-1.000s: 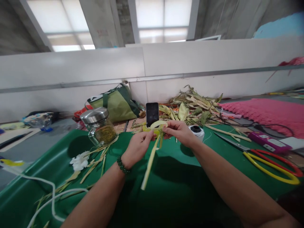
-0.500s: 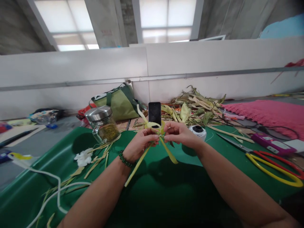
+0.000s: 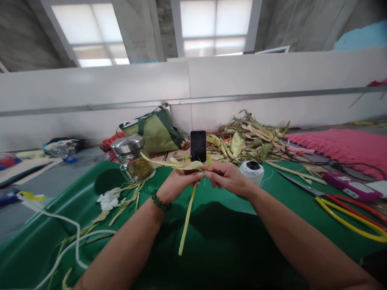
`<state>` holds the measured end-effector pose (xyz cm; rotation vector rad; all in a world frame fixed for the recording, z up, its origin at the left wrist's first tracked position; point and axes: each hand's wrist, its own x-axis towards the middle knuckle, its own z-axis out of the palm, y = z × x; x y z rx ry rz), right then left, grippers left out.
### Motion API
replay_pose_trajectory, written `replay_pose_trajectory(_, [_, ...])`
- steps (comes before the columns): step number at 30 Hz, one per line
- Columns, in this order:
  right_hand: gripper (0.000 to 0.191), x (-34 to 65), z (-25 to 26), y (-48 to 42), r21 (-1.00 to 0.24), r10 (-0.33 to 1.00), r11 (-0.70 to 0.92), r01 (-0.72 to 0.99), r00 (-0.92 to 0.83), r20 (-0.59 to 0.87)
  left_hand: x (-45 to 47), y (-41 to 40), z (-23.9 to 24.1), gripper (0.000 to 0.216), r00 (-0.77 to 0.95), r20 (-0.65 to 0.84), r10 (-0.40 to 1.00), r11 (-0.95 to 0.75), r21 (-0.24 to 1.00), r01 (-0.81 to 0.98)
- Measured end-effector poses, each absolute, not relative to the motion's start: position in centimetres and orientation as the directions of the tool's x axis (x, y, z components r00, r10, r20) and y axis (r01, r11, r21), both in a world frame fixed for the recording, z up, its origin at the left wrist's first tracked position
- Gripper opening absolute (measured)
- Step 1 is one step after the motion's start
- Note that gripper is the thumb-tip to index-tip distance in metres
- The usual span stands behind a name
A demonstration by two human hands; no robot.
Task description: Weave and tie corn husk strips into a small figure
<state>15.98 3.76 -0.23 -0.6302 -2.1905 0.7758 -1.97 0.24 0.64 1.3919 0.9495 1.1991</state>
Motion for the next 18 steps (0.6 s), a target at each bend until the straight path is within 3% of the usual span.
replay_pose_trajectory(4, [0.032,16.3,0.3,3.2,-0.783,0.692,0.6,0.162,-0.596,0.407,-2.1,0.2,0.7,0.031,0.198,0.195,0.961,-0.213,0.974,0.077])
replay_pose_trajectory(8, [0.024,16.5,0.7,3.1,-0.852,0.735,0.505,0.14,-0.587,0.339,-2.1,0.1,1.0,0.028,0.254,0.146,0.956,-0.175,0.98,0.095])
replay_pose_trajectory(18, [0.025,16.3,1.0,2.4,-0.848,0.718,0.507,0.154,-0.619,0.318,-1.8,-0.1,1.3,0.034,0.197,0.09,0.976,-0.093,0.996,0.005])
